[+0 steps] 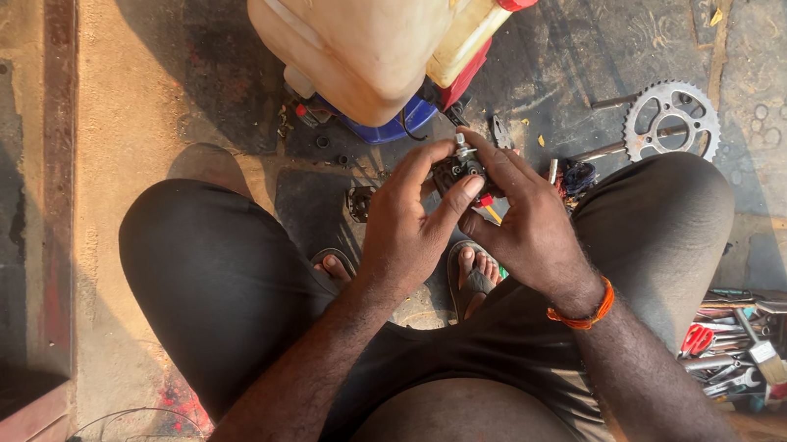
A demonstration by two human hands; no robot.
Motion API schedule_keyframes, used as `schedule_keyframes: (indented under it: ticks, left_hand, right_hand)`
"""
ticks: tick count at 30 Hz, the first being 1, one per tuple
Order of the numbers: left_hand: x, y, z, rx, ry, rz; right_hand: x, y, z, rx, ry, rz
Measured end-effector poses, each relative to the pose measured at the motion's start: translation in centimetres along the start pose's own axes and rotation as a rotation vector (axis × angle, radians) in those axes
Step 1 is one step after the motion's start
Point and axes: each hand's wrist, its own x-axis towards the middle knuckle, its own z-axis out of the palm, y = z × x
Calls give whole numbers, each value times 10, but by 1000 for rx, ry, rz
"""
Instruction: The person sits on the floor and uses a screwdriver to disassemble a small metal carburetor. They remove screws and separate components, then reassemble the parts and tighten the screws back into place.
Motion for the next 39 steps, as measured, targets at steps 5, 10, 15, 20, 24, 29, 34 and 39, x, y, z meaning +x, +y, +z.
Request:
schedule_keyframes:
  ticks: [5, 10, 15, 20, 24, 29, 34, 39]
  left_hand:
    - [0, 3, -1, -59, 14, -257]
    - [-1, 1, -2, -205, 7, -260]
    - [-3, -4, -3, -289, -81, -100]
    - [-6, -5, -2, -94, -28, 27]
    - [-9, -3, 1, 13, 29, -36]
    - [-6, -7, 0, -152, -25, -154]
    - [-7, -16, 7, -175, -30, 23]
    - [-13, -28, 16, -60, 30, -243]
  right_hand:
    - [1, -3, 2, 3, -19, -34]
    - [2, -5, -1, 34, -27, 5]
    - [1, -4, -5, 62, -9, -37]
    - [-3, -5, -1, -41, 40, -82]
    - [-4, -7, 10, 26, 57, -66]
    - [-3, -3, 7, 38, 47, -75]
    - [2, 0, 0, 43, -14, 2]
    - [3, 4, 5, -26, -99, 5]
